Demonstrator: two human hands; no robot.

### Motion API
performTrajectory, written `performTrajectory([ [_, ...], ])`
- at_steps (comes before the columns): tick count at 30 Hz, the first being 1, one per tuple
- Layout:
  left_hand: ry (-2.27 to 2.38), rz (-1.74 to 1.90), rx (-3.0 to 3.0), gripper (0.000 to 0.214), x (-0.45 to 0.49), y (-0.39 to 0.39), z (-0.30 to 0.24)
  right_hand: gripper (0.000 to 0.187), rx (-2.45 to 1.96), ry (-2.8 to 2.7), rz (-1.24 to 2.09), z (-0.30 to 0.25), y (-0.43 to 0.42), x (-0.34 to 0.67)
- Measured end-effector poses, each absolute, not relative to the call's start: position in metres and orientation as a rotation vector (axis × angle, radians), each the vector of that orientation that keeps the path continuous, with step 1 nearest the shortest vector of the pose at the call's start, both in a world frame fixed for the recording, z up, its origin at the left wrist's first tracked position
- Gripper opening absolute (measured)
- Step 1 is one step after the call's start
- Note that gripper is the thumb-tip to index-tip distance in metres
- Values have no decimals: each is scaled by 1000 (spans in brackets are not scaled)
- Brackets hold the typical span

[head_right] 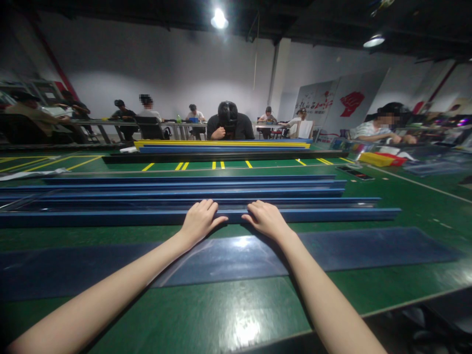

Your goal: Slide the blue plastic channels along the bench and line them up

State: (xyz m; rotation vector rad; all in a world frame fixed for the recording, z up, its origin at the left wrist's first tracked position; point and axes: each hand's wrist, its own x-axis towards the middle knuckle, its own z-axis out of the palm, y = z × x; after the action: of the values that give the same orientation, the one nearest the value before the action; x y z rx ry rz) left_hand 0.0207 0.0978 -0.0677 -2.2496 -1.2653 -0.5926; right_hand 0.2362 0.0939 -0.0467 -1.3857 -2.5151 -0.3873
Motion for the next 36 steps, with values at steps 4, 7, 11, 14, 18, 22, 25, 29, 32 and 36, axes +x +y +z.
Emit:
performTrajectory([
  [4, -1269, -609, -2254, 37, 21, 98, -67, 30, -1387, -2513, -405, -47, 94, 236],
  [7, -1272, -626, -2258, 37, 21, 98, -68, 29, -1393, -2512, -404, -47, 95, 236],
  [11, -1265, -618, -2252, 37, 21, 98, -68, 29, -1399, -2510, -391, -47, 94, 236],
  [14, -1265, -598, -2242, 38, 21, 98, -68, 30, -1389, -2512, -388, -46, 94, 236],
  [18, -1272, -589, -2242, 40, 21, 98, -68, 29, -1388, -2511, -389, -46, 94, 236],
  [22, -1273, -594, -2243, 40, 21, 98, -67, 30, -1386, -2509, -393, -46, 93, 236],
  [25, -1272, -598, -2243, 39, 20, 98, -67, 30, -1385, -2509, -398, -47, 94, 237],
  [29, -1271, -599, -2241, 40, 20, 98, -68, 30, -1379, -2510, -409, -48, 95, 237],
  [32, -1271, -600, -2234, 40, 21, 98, -69, 30, -1383, -2512, -411, -49, 95, 237],
  [36, -1266, -602, -2235, 40, 21, 98, -69, 30, -1387, -2515, -406, -49, 95, 237],
])
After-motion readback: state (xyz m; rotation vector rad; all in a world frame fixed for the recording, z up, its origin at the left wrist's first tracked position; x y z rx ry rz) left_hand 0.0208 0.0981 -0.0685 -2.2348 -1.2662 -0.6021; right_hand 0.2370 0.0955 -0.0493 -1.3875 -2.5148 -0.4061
